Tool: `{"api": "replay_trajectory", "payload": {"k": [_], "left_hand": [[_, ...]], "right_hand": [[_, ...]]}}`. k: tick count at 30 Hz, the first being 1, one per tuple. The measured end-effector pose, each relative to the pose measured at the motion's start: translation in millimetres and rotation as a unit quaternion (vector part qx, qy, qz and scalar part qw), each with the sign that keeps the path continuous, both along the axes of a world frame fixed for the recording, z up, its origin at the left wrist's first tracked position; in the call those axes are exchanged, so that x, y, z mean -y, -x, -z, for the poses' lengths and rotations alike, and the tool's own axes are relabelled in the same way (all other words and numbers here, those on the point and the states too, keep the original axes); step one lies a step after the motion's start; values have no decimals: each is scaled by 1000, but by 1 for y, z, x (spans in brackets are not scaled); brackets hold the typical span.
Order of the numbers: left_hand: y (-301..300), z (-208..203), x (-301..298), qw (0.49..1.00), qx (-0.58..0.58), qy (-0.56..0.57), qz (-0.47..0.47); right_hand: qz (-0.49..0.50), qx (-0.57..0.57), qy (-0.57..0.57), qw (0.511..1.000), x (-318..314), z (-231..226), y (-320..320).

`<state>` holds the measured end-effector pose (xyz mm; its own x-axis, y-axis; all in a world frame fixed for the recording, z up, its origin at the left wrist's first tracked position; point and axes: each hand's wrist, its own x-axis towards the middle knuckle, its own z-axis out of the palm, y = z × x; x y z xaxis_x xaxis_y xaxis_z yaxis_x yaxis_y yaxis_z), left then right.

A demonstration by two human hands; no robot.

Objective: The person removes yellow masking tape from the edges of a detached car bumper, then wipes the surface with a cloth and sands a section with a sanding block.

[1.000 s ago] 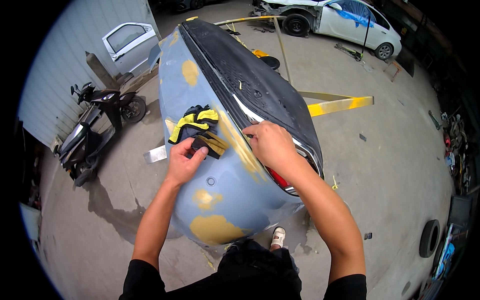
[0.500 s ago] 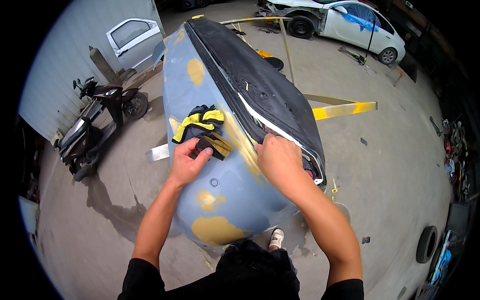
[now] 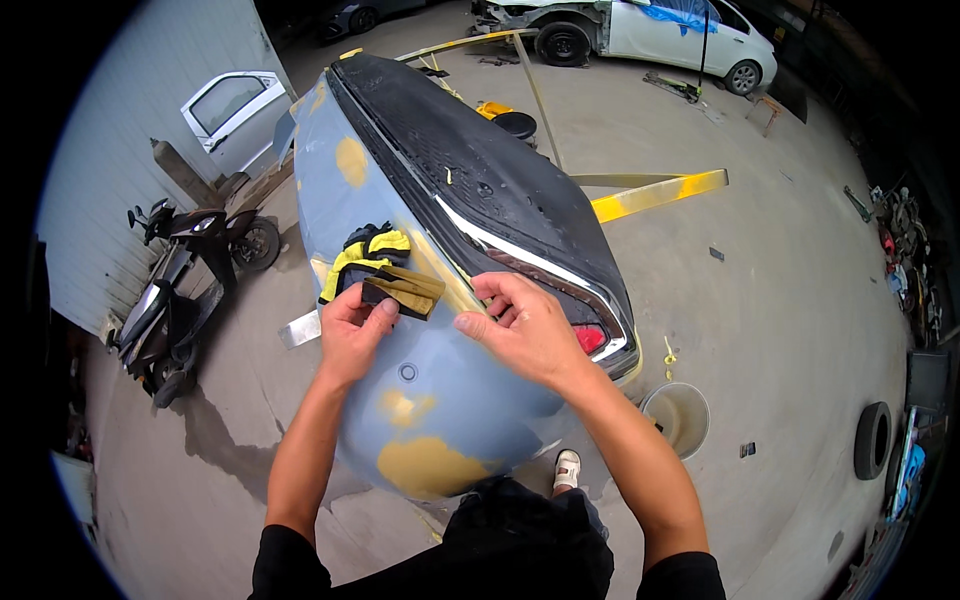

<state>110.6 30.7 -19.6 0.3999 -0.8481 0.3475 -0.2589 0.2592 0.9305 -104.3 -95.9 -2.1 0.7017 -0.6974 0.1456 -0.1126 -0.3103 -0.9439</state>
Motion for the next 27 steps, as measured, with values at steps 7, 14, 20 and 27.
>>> {"api": "replay_trajectory", "payload": {"k": [7,14,20,27], "left_hand": [[59,-59,35,948,217,-127,197],[49,-73,75,737,617,-94,259],[73,-81,100,665,641,-139,358],[99,-68,128,648,618,-272,353]], "right_hand": [[110,189,-161,962,-17,33,31],[264,184,-17,947,-22,85,58],[316,203,67,924,-23,93,49],[319,206,108,919,-23,90,53]]}}
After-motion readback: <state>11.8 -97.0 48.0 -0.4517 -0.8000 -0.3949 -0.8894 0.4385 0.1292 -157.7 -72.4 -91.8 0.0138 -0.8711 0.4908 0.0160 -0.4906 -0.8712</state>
